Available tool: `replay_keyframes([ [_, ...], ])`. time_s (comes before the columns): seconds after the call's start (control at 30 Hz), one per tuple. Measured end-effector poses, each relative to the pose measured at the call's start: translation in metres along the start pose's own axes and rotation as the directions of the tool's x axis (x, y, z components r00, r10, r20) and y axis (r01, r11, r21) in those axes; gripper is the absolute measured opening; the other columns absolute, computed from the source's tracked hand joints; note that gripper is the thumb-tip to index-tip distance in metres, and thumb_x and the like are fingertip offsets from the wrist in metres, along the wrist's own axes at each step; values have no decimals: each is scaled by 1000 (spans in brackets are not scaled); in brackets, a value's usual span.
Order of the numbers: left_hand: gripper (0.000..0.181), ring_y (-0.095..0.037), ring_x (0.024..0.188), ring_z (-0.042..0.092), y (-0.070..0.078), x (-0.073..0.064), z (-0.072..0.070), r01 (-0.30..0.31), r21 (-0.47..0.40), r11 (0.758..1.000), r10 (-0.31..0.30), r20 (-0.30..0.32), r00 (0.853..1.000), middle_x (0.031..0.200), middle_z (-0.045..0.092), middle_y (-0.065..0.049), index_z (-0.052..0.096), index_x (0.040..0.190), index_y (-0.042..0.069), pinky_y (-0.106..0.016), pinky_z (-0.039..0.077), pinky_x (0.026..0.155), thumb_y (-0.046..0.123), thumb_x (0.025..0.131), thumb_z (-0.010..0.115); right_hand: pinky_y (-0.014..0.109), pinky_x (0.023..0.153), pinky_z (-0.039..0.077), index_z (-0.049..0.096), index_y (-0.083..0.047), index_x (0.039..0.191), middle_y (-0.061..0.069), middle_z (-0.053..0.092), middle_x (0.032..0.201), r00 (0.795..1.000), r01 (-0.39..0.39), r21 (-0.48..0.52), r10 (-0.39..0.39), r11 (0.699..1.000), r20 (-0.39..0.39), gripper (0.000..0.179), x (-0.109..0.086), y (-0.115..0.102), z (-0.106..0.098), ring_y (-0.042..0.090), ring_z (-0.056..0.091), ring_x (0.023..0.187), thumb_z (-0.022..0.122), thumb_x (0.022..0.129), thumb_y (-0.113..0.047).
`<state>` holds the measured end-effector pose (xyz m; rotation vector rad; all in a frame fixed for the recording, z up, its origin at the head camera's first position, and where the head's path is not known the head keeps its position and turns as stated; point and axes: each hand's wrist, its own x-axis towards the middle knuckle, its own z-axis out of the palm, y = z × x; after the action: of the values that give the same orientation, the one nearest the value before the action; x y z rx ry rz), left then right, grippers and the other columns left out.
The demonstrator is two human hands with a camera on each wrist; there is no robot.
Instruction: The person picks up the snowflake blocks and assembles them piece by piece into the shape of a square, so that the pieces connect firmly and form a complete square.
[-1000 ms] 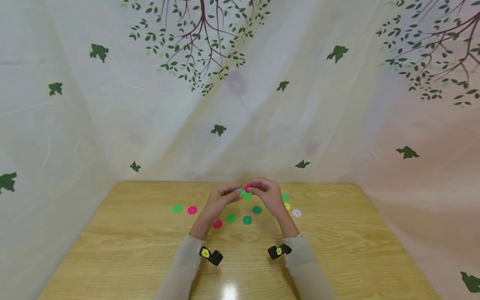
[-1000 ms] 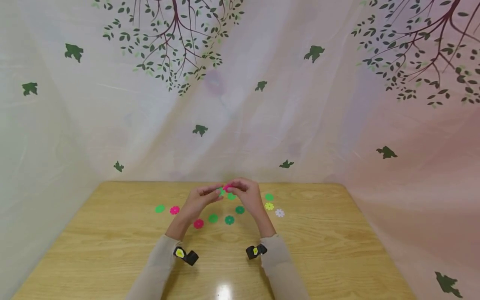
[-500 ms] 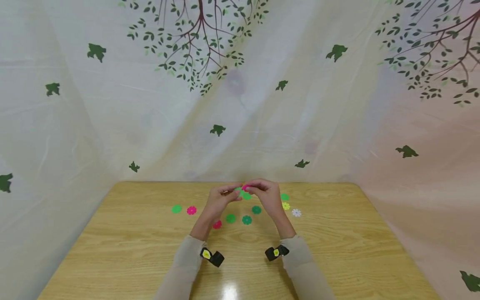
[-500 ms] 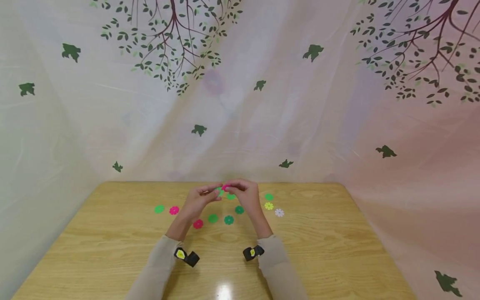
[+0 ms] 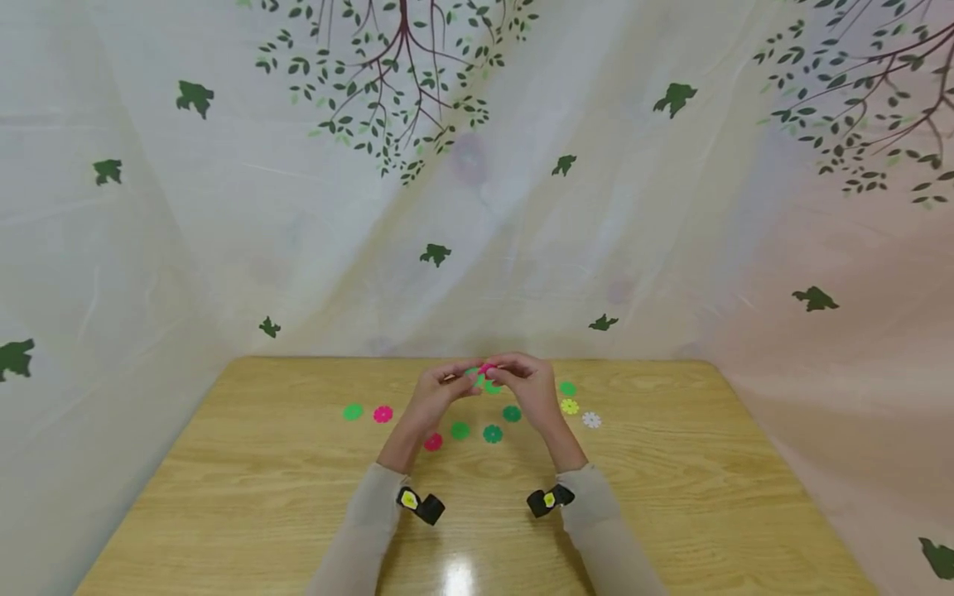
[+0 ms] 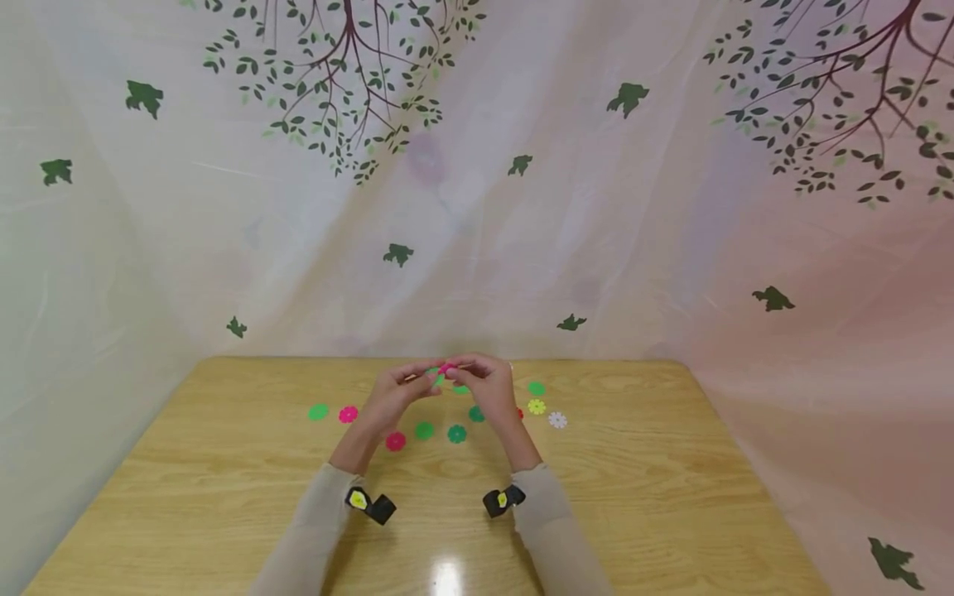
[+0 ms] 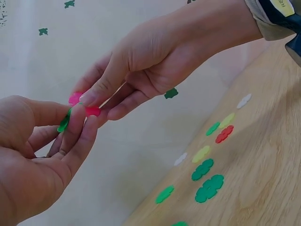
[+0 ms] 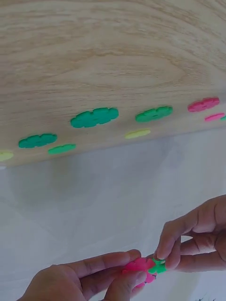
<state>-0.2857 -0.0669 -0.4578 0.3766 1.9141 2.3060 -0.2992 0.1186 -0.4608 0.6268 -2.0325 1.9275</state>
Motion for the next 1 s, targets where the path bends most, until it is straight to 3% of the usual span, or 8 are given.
replay_keyframes([
  [0.1,32,-14,86,72,1,0,-3,8,20,1000,-8,16,1000,106,60,-6,61,131,-11,-32,60,93,3,101,60,28,69,63,75,7,102,29,71,100,1000,-4,1,4,1000,23,13,0,-1,0,7,74,79,73,91,0],
  [0.3,32,-17,93,71,2,-1,-6,20,30,999,-21,34,999,123,62,-11,64,128,-6,-57,51,106,7,99,66,25,69,61,76,5,102,25,72,100,999,8,-54,-6,999,39,14,-1,-6,2,8,72,79,73,92,-5],
  [0.53,28,-22,96,68,5,-1,-6,24,97,995,-24,-5,1000,126,63,-14,66,124,-4,-39,60,95,11,100,66,24,68,60,77,2,103,22,75,99,997,-31,-100,38,995,71,14,1,-13,2,5,69,78,73,93,-8],
  [0.7,24,-24,99,66,4,0,-7,32,116,993,-26,-48,998,117,65,-11,66,118,-6,-32,61,90,10,100,64,36,71,63,77,1,105,20,76,101,988,-50,-127,68,991,141,15,6,-17,2,8,71,80,72,95,-10],
  [0.87,19,-14,93,63,4,0,-8,32,116,993,-25,-64,998,103,65,-3,64,113,-6,-30,61,88,8,100,63,44,74,63,76,-2,108,17,77,100,974,-32,-190,74,981,215,17,10,-20,-5,19,74,81,69,97,-12],
  [1.0,15,-18,94,65,3,0,-10,43,101,994,-36,-71,997,95,65,2,63,110,-1,-32,60,89,11,101,62,41,73,62,76,0,109,20,76,97,963,-18,-244,82,970,255,17,12,-21,-14,33,73,82,69,97,-11],
])
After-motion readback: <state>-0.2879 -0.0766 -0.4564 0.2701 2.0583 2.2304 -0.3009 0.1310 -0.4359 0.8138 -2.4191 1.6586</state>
